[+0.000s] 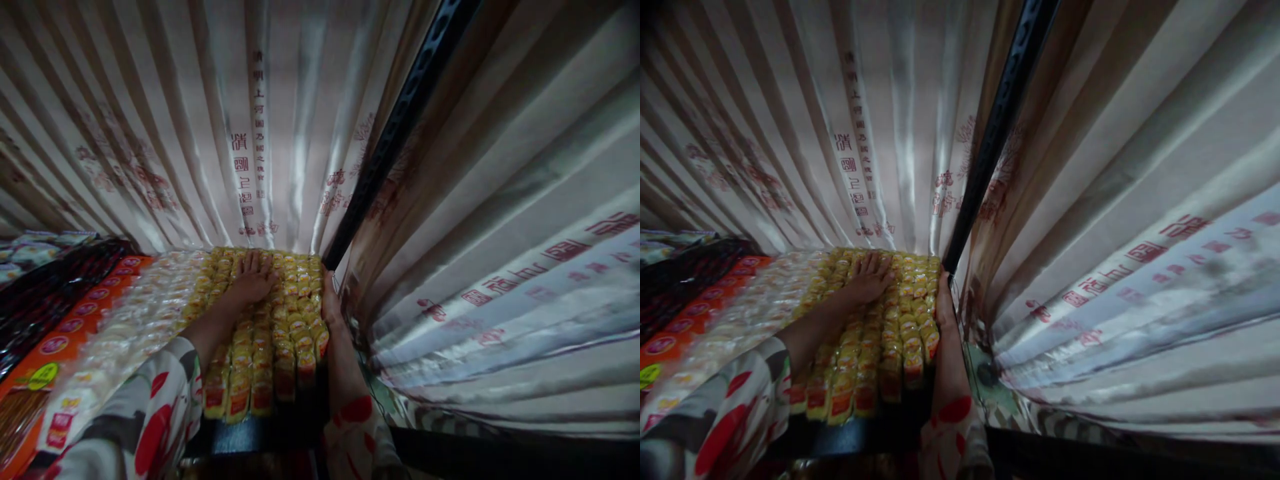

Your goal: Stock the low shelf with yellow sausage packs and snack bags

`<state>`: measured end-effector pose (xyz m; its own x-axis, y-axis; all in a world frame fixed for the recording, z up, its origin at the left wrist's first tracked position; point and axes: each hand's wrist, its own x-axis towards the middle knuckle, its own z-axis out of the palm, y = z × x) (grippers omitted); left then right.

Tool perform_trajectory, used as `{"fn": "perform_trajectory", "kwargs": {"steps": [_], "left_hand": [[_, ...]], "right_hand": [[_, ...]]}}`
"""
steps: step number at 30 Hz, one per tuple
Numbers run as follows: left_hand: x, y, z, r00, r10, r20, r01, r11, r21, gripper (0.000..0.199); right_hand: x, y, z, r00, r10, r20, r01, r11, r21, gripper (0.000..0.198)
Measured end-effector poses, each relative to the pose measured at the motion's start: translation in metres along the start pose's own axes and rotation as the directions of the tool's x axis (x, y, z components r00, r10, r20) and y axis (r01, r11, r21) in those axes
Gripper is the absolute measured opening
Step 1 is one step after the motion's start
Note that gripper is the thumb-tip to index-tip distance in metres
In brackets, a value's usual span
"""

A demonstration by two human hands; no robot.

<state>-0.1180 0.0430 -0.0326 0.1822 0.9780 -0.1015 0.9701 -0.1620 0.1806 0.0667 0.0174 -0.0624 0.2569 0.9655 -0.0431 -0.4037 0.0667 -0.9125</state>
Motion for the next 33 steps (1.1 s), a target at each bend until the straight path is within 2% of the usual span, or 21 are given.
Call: {"fn": "perform_trajectory", "kwargs": {"steps": [3,7,9,11,14,17,20,24,30,33], "left_hand": [[-0.003,-0.002,-0.012,1.000,0.010,0.022,-0.009,1.000,-0.024,0.064],[-0.017,-0.011,-0.027,0.995,0.017,-0.096,-0.013,0.999,0.039,0.061],[-0.024,-0.017,-0.025,0.996,-0.019,-0.092,0.025,0.997,0.070,0.063],[-0.027,-0.021,-0.018,0.998,-0.051,-0.040,0.054,0.996,0.072,0.066],[-0.023,-0.023,-0.005,0.998,-0.062,0.018,0.061,0.997,0.050,0.072],[-0.017,-0.026,-0.005,0.997,-0.064,0.053,0.062,0.997,0.041,0.072],[-0.021,-0.033,-0.017,0.999,-0.036,0.006,0.036,0.998,0.043,0.067],[-0.033,-0.049,-0.025,0.993,-0.085,-0.082,0.093,0.992,0.091,0.065],[-0.033,-0.058,-0.010,0.989,-0.130,-0.065,0.137,0.984,0.113,0.068],[-0.032,-0.058,-0.014,0.994,-0.102,-0.048,0.107,0.988,0.110,0.067]], "right_hand": [[-0.006,-0.005,0.004,0.997,0.051,0.062,-0.054,0.997,0.057,0.052],[-0.008,-0.006,0.003,0.987,0.125,0.100,-0.136,0.984,0.112,0.053],[-0.007,-0.004,0.002,0.986,0.137,0.097,-0.149,0.981,0.122,0.053],[-0.005,-0.001,0.001,0.984,0.149,0.098,-0.161,0.979,0.128,0.053],[-0.003,0.002,0.002,0.983,0.152,0.101,-0.164,0.979,0.119,0.053],[-0.003,0.003,0.002,0.986,0.139,0.095,-0.148,0.984,0.099,0.055],[-0.003,0.003,0.001,0.985,0.140,0.096,-0.149,0.984,0.093,0.057],[-0.003,0.004,0.000,0.986,0.147,0.074,-0.155,0.983,0.102,0.056],[0.001,0.005,0.000,0.983,0.171,0.066,-0.176,0.980,0.090,0.055],[0.002,0.004,0.000,0.984,0.160,0.076,-0.167,0.981,0.100,0.054]]}}
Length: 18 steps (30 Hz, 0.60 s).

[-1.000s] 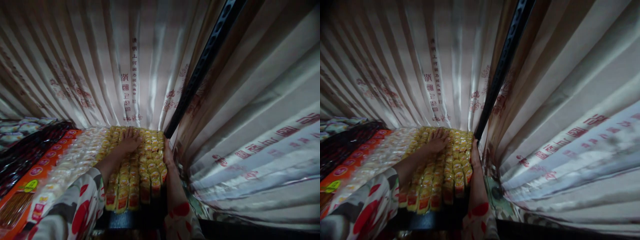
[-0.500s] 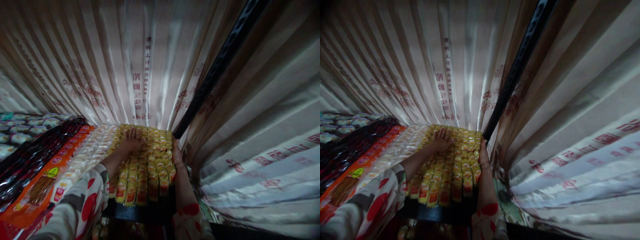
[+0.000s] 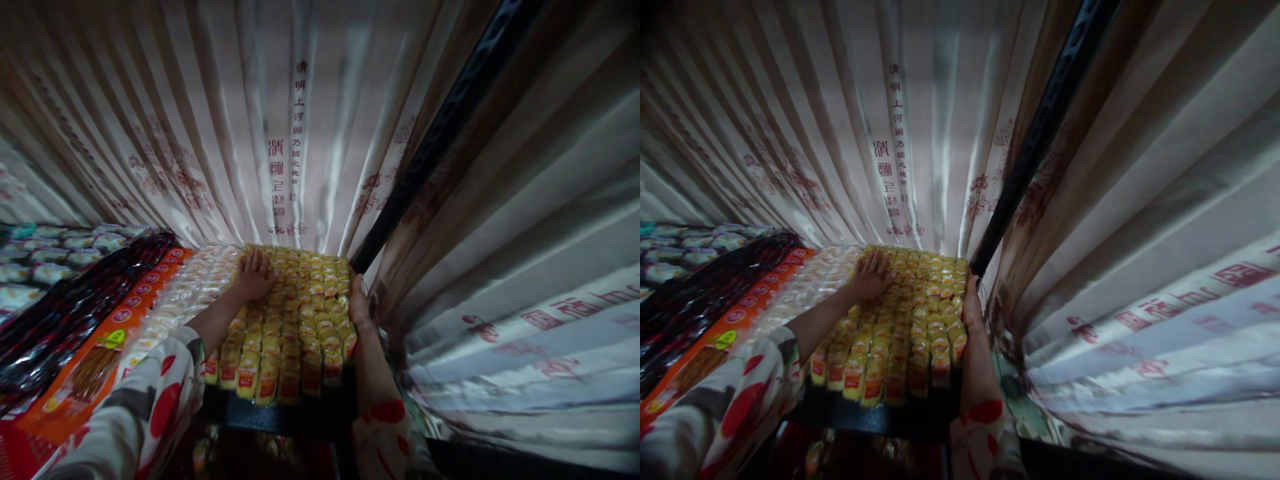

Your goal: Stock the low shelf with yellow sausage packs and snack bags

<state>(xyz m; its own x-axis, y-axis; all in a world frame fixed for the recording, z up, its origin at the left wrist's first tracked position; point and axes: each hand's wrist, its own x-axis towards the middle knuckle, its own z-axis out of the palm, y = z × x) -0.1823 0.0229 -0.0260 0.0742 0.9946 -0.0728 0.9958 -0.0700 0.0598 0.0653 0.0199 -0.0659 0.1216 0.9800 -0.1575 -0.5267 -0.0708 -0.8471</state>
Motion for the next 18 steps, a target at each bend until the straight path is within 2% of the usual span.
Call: {"fn": "perform_trajectory", "kwargs": {"steps": [5,9,13,16,18], "left_hand": [[-0.003,-0.017,-0.007,0.997,-0.014,-0.076,0.017,0.999,0.037,0.056],[0.001,-0.029,0.003,0.999,-0.036,-0.003,0.036,0.999,0.029,0.060],[0.003,-0.027,0.004,0.996,-0.084,0.024,0.083,0.996,0.031,0.062],[-0.004,-0.014,-0.006,0.994,-0.082,-0.074,0.086,0.995,0.051,0.060],[-0.012,0.002,-0.011,0.986,-0.025,-0.164,0.036,0.997,0.063,0.061]], "right_hand": [[-0.002,-0.001,0.004,0.999,0.025,0.022,-0.025,1.000,0.004,0.053],[0.000,-0.002,0.007,1.000,0.017,0.008,-0.017,1.000,-0.015,0.052],[0.003,-0.004,0.008,0.999,0.031,0.014,-0.031,0.999,-0.020,0.053],[0.002,-0.006,0.009,0.998,0.057,0.018,-0.057,0.998,-0.002,0.054],[0.002,-0.007,0.009,0.998,0.070,0.006,-0.070,0.998,-0.005,0.053]]}}
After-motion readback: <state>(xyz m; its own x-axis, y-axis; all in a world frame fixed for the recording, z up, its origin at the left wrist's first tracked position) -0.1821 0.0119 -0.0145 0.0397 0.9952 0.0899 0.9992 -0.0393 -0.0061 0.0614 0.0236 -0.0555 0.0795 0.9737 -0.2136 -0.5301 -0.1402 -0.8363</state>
